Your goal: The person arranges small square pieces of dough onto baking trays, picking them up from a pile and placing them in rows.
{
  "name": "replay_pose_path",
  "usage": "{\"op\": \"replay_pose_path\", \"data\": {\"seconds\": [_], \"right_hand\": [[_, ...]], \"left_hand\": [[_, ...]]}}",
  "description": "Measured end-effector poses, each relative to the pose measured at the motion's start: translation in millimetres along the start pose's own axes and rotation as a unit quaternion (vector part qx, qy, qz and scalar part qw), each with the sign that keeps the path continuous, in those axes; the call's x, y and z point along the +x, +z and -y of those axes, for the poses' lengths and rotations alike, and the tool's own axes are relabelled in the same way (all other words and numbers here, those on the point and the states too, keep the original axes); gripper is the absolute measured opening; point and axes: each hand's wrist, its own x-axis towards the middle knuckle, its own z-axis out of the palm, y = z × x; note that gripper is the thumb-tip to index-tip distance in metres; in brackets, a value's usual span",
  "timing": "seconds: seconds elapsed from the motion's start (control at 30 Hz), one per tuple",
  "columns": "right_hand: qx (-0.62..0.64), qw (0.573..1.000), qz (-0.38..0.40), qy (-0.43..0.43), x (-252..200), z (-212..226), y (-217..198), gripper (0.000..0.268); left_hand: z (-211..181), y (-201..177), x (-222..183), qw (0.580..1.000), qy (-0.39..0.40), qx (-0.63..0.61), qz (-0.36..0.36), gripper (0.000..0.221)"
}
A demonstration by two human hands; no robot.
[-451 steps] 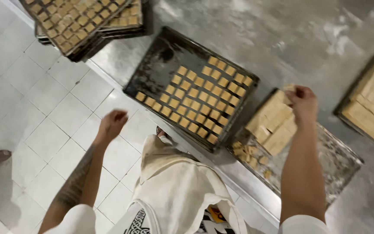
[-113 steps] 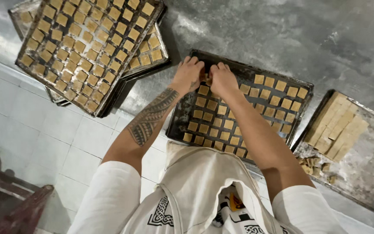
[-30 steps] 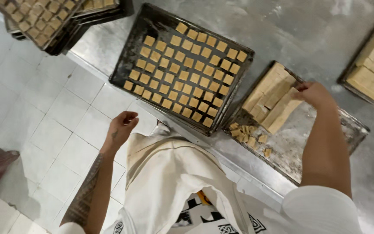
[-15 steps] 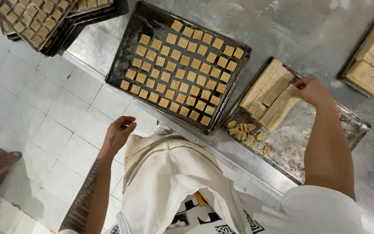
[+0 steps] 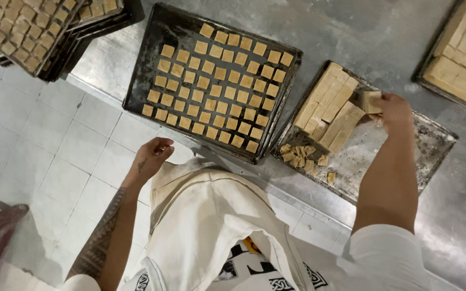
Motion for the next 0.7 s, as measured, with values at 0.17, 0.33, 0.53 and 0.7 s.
{"op": "replay_pose_path", "data": {"seconds": [0.17,0.33,0.53,0.7], "right_hand": [[-0.043,0.995,-0.074,-0.058,-9,33,3,0.041],[-0.184,0.971,-0.062,-0.14,-27,116,81,0.041],[-0.258,0.936,0.103,-0.214,-51,242,294,0.043],[-0.281,0.924,0.186,-0.182,-39,328,464,0.042]], "left_hand": [[-8,-23,21,0.999,0.031,-0.034,-0.008,0.027],[-3,-70,64,0.997,0.078,0.005,-0.024,0.026],[-7,-146,154,0.977,0.209,0.04,-0.027,0.027],[-28,-194,223,0.966,0.249,0.07,-0.013,0.021]]}}
